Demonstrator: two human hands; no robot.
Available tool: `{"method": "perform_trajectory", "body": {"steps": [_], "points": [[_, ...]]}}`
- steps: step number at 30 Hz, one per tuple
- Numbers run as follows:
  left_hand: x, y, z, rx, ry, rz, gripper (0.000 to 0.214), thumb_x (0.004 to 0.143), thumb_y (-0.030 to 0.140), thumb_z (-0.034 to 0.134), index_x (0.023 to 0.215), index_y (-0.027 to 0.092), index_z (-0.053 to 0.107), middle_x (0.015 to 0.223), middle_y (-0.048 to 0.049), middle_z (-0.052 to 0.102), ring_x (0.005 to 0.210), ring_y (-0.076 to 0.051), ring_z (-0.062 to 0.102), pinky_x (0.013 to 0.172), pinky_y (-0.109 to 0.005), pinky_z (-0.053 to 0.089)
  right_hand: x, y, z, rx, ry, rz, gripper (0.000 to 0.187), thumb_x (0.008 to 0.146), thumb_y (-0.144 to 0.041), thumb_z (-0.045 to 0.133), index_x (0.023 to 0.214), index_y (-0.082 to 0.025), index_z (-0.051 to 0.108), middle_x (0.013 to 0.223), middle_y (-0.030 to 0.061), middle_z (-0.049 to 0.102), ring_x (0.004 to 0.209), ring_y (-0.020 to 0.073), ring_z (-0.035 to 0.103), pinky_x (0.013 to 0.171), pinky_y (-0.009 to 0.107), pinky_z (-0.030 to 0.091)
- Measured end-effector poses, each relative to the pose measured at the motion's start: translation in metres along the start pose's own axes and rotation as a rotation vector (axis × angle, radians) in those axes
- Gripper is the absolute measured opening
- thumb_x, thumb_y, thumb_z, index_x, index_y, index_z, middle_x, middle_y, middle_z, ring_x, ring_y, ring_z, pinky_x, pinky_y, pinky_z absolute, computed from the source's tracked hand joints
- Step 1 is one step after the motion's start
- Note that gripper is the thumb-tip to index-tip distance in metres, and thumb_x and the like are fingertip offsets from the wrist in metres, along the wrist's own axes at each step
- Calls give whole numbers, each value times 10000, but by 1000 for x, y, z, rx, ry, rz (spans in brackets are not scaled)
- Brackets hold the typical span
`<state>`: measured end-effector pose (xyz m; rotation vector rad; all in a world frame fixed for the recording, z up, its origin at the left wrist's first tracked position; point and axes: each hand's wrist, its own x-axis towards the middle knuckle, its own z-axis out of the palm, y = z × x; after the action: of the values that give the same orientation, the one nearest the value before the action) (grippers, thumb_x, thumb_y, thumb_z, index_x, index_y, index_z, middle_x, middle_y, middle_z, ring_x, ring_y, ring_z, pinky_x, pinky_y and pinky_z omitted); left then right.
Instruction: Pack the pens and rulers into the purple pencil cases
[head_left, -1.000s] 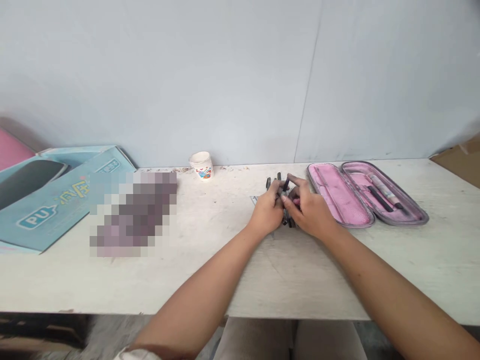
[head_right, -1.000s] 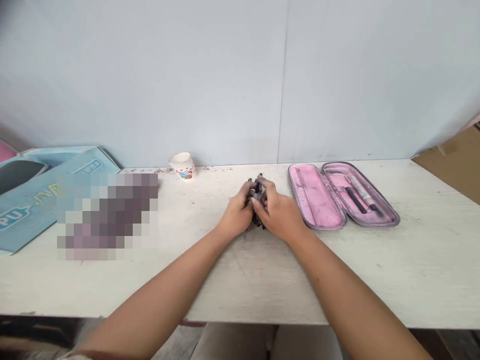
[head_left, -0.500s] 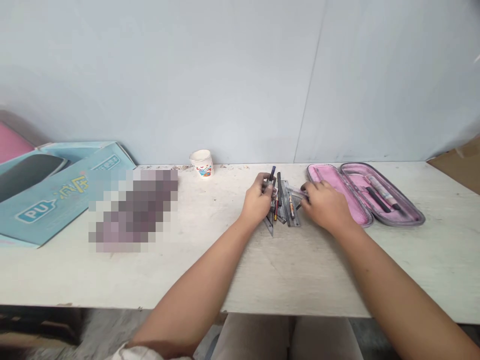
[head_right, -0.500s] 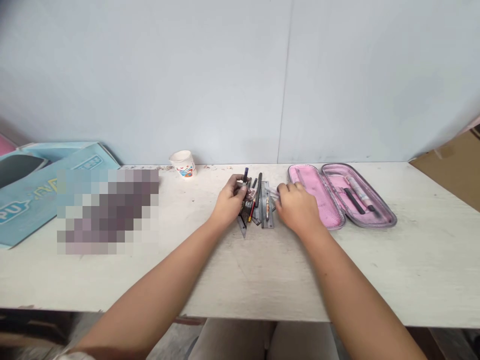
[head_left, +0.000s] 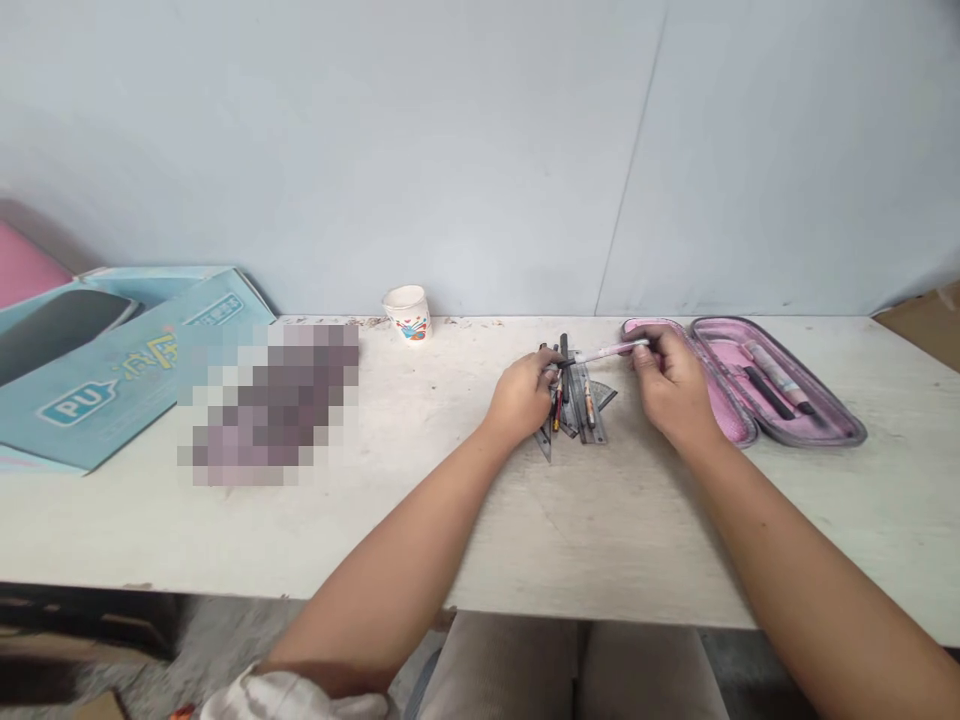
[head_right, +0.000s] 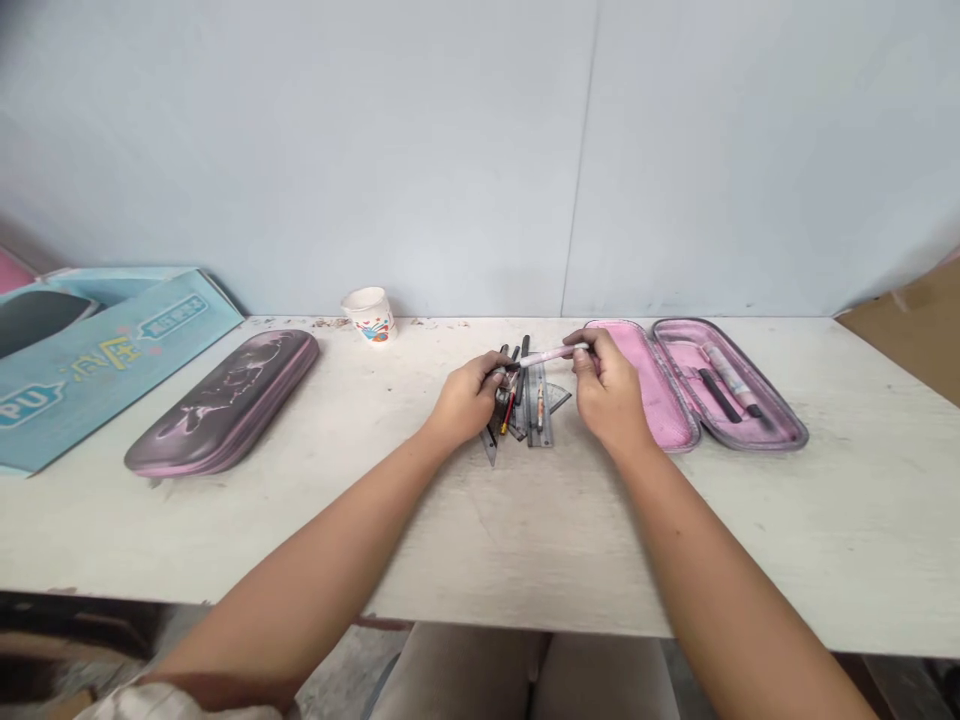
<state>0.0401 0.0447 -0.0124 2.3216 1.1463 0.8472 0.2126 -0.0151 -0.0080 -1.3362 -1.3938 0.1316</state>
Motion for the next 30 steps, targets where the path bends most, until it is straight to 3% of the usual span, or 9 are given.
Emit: {"method": "perform_trajectory", "body": {"steps": [3,5,9,11,15,18,21,26,30], "points": [[-2,3,0,0,-13,26,256,800,122,418,1010,191,547,922,-61,650,887,-205,590,797,-328,446,-2,-4,1,-17,-88,13,167,845,-298,436,918,-214,561,796,12,604,666,136,526,631,267,393],[-3,5,1,-33,7,31,307,793,105,417,1081,187,483,907,-60,649,843,-194,596,775,-324,449,-3,-7,0,-63,-120,58,198,850,-365,444,829,-206,562,673,-6,576,583,125,490,573,254,362],[-4,5,3,-89,26,66,356,796,86,407,1136,193,399,916,-55,643,808,-175,595,775,-323,449,-2,-10,-3,-187,-112,98,418,846,-503,417,565,-198,467,490,-28,431,496,107,391,501,253,273],[-3,5,3,-87,37,78,336,803,90,403,1123,191,403,922,-60,636,820,-175,590,787,-331,449,-1,-9,-5,-142,-120,111,388,843,-501,423,621,-196,516,528,-23,464,518,110,410,511,252,291],[-4,7,2,-81,71,93,315,809,92,399,1110,184,414,941,-72,619,873,-179,581,811,-338,447,1,-4,-5,50,-199,124,270,807,-431,508,975,-225,557,688,-18,554,548,114,446,523,249,347],[-4,7,2,-87,67,103,322,809,87,395,1115,189,412,951,-69,614,878,-177,578,813,-339,448,2,-3,-5,4,-183,160,236,808,-440,501,832,-214,565,612,-23,531,528,115,434,514,256,337],[-4,6,3,-68,66,131,336,801,83,405,1118,194,417,971,-70,605,921,-185,565,824,-340,445,2,-5,-6,-99,-158,188,357,824,-499,452,634,-205,524,522,-22,471,517,121,428,515,267,322],[-3,3,4,-44,82,155,353,790,63,387,1118,187,420,1010,-84,589,971,-192,547,846,-346,438,3,-7,-7,110,-277,185,270,806,-467,498,928,-230,541,667,-20,566,522,118,454,502,259,352],[-3,3,4,-56,52,143,391,770,42,391,1131,190,407,982,-78,599,942,-185,561,818,-332,449,2,-8,-7,-29,-232,194,349,829,-510,434,708,-203,548,547,-10,524,512,122,457,511,259,352]]}}
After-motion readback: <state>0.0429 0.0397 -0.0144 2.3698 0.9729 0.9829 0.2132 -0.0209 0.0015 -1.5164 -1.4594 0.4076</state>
